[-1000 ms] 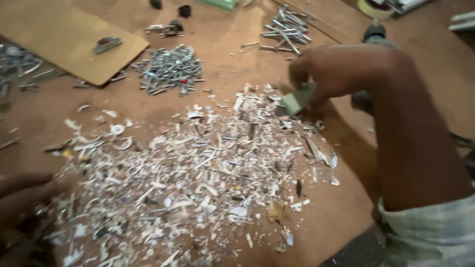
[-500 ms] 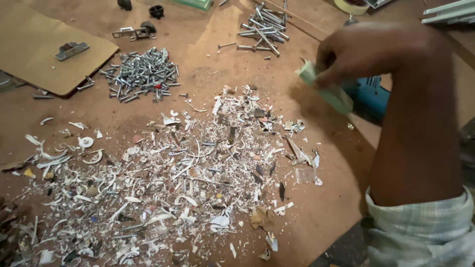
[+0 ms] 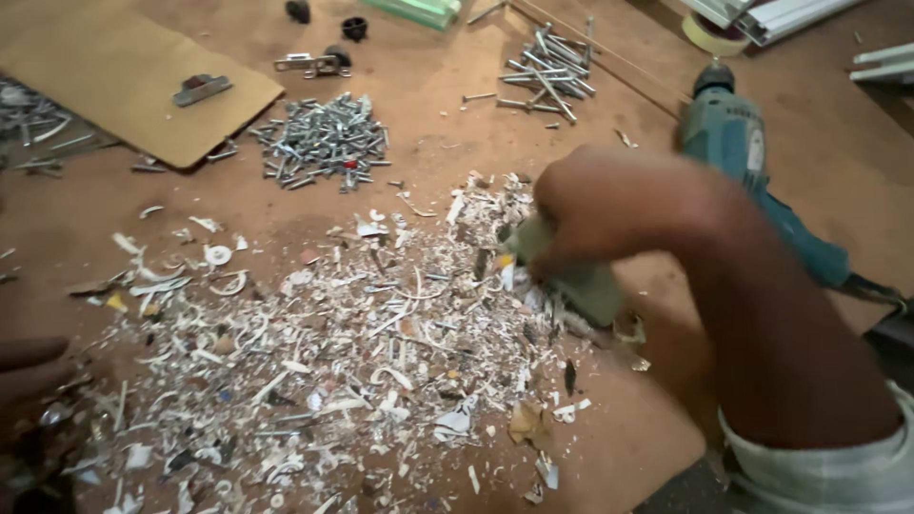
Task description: The person picks small metal screws and fasteners out of a pile of white plastic scraps and debris spread on a workbench, separating the hardware from the waste by hand. Near the end they use a green sponge block to sweep and gather the remaining debris across the bench.
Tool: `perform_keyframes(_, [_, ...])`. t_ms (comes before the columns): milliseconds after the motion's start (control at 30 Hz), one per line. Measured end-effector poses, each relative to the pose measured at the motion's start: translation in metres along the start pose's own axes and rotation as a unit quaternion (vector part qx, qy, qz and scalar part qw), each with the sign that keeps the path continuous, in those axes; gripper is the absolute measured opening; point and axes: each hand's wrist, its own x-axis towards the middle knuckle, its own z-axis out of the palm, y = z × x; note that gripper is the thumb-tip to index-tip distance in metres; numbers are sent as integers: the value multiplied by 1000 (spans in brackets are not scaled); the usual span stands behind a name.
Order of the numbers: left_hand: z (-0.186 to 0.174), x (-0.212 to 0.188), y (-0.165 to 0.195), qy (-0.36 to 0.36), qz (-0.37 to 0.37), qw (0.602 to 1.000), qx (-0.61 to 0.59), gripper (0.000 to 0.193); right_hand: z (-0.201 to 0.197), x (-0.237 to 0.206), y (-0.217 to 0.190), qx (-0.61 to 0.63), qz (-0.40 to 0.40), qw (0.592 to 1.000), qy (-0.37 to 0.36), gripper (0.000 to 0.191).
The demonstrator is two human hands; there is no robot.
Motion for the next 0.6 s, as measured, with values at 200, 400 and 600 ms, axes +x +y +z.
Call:
perform_keyframes(200, [1, -3, -5, -3, 0, 1000, -11, 56, -8, -12, 12, 137, 79, 986, 51, 41])
perform_keyframes(400, [-3, -5, 2, -18, 38, 999, -8, 61, 10, 44, 56, 106, 67, 972, 201, 44])
perform_keyframes(600, [-3, 4, 17, -25, 4, 999, -47, 62, 18, 59, 34, 63, 33, 984, 163, 49])
